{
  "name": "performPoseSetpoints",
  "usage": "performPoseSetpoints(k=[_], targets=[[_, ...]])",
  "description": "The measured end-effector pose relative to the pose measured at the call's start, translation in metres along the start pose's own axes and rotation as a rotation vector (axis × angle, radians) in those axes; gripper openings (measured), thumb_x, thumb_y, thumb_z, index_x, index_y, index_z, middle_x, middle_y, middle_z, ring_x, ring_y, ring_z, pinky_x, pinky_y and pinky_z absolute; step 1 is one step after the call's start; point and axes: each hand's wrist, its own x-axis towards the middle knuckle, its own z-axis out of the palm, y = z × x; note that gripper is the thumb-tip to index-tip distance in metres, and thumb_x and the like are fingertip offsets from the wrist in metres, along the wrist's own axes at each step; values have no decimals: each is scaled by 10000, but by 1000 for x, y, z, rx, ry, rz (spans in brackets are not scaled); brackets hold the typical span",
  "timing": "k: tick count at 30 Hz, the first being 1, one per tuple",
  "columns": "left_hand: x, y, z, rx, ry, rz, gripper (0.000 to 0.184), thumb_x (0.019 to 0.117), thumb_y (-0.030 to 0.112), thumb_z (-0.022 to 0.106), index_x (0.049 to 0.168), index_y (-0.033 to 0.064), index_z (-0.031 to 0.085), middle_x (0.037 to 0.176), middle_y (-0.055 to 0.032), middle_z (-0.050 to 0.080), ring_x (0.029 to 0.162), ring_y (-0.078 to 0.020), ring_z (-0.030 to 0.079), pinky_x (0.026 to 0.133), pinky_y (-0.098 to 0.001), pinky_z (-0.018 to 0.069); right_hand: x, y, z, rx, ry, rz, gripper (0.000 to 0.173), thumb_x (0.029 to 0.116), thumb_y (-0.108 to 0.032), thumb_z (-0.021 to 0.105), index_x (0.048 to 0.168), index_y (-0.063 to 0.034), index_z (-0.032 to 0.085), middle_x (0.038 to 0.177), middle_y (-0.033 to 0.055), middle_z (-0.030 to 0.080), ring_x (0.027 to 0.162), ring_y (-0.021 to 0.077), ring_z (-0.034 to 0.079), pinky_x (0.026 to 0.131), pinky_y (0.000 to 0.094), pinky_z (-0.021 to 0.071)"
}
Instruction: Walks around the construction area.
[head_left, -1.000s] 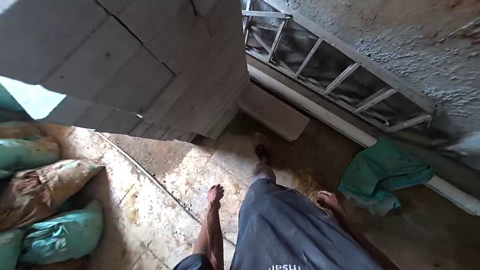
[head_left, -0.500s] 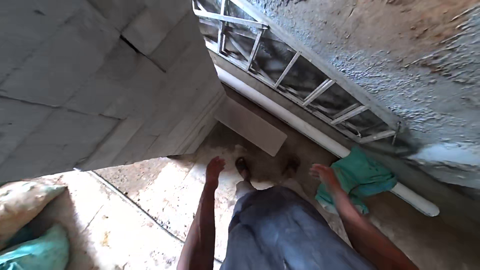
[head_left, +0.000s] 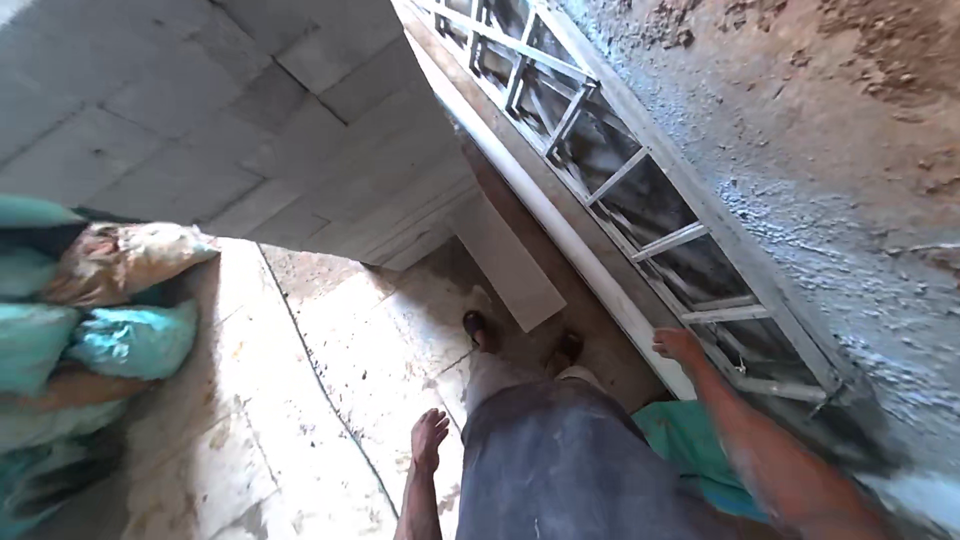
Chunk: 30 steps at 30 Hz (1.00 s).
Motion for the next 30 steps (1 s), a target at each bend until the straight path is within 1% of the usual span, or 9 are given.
performPoseSetpoints(k=[3,7,11,15,18,22,25,28,30], targets=[[-18,-28,11,-15,-10,-7,406,1095,198,435,1397,-71,475,1281,-273,609,1029,-299,656,886,-434,534,8,-25,-27,-14,6,-41,416,1116,-213,437,1412,68,521,1368,299,587,1182,379,642,1022,494,497],[-28,-28,14,-56,27,31,393,1094,190,442,1379,-74,499,1284,-270,609,1034,-295,650,889,-432,527,10,-54,-20,-11,-25,-92,407,1121,-211,420,1410,57,521,1357,276,597,1154,340,651,993,460,510],[-29,-7,19,-117,22,100,391,1092,186,440,1383,-68,500,1282,-259,614,1049,-280,655,903,-424,528,-15,-71,26,-64,-127,-161,400,1122,-197,411,1405,64,521,1354,277,603,1147,346,663,992,461,521],[-25,6,27,-178,-38,169,383,1088,177,453,1383,-60,505,1264,-237,624,1039,-258,655,900,-405,530,-38,-54,84,-154,-226,-216,387,1113,-199,440,1367,71,552,1311,277,622,1118,354,667,979,476,529],[-22,0,16,-200,-75,221,390,1084,168,458,1399,-58,499,1275,-238,625,1055,-261,660,908,-406,532,-51,-35,123,-270,-290,-208,386,1107,-205,455,1362,63,566,1306,271,629,1130,357,665,986,488,525],[-6,-43,-23,-288,-32,153,381,1084,165,468,1398,-49,500,1253,-229,635,1028,-249,666,886,-397,540,-68,-23,160,-402,-318,-197,374,1105,-209,462,1351,46,585,1295,253,644,1126,342,671,987,483,528],[7,-94,-59,-386,48,11,368,1088,185,462,1357,-61,516,1266,-247,625,1046,-273,659,899,-411,532,-86,-30,182,-439,-307,-207,375,1106,-208,463,1358,45,576,1304,249,637,1131,331,667,988,468,527],[16,-142,-90,-414,129,-147,412,1095,209,438,1395,-69,483,1329,-269,598,1096,-308,656,925,-435,527,-104,-44,197,-412,-285,-237,370,1105,-203,461,1353,45,577,1284,243,646,1105,314,672,967,452,530],[18,-164,-101,-423,157,-217,411,1096,209,437,1397,-67,481,1328,-264,598,1082,-305,650,907,-434,522,-111,-50,202,-382,-264,-263,366,1105,-204,462,1346,45,581,1274,241,649,1087,306,676,951,446,536]])
